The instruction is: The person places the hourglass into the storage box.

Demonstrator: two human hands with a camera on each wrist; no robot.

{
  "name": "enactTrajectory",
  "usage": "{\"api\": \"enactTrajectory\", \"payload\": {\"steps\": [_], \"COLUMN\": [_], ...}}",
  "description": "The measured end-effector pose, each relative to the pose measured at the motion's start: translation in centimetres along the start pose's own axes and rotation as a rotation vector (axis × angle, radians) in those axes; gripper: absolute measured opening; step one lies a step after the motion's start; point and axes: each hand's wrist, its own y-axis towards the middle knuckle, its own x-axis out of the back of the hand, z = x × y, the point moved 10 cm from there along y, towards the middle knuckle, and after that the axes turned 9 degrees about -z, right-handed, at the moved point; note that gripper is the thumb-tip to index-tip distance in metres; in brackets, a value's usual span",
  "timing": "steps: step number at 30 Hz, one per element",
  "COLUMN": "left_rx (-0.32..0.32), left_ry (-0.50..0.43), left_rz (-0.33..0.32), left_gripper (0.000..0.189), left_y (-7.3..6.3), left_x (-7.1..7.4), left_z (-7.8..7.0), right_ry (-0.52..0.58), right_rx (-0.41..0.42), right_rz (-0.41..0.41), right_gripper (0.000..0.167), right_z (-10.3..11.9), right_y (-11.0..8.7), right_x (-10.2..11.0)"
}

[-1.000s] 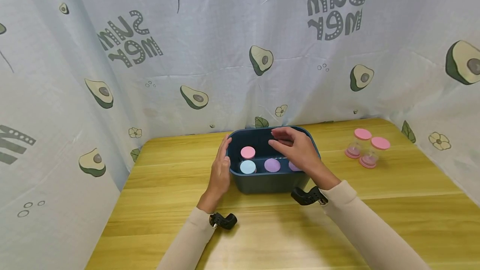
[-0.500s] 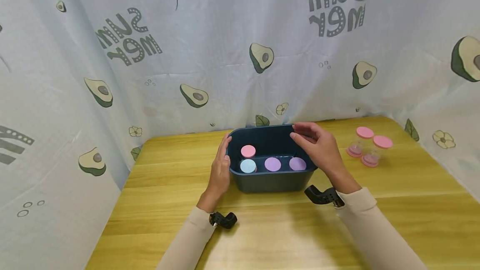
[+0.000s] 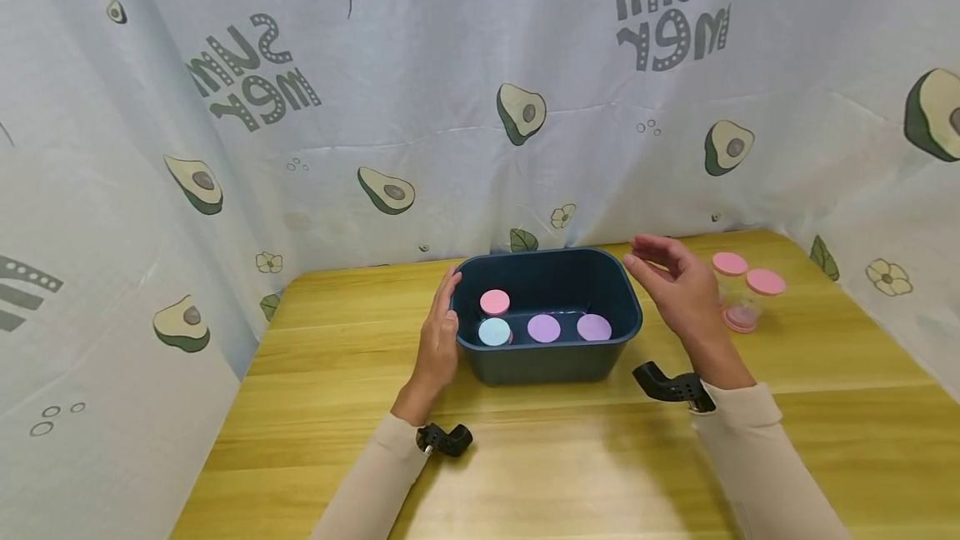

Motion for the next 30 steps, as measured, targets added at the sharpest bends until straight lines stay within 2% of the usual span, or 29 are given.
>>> {"api": "enactTrajectory", "payload": {"steps": [10, 21, 30], "left_rx": [0.008, 0.003, 0.018], "left_ry": [0.018, 0.015, 0.023], "left_rz": [0.007, 0.002, 0.009], "left_gripper": [0.056, 0.055, 0.056], "left_y": [-0.1, -0.2, -0.2], "left_x": [-0.1, -0.1, -0.1], "left_z": [-0.1, -0.1, 0.0], "right_ry": [-0.004, 0.032, 0.007], "right_rx": [0.014, -0.102, -0.149], "right_rz": [-0.108, -0.170, -0.292], "right_gripper": [0.047, 0.048, 0.047], "right_z": [-0.7, -2.7, -3.7], "right_y": [0.3, 0.2, 0.7], "right_x": [3.3, 6.0, 8.5]}}
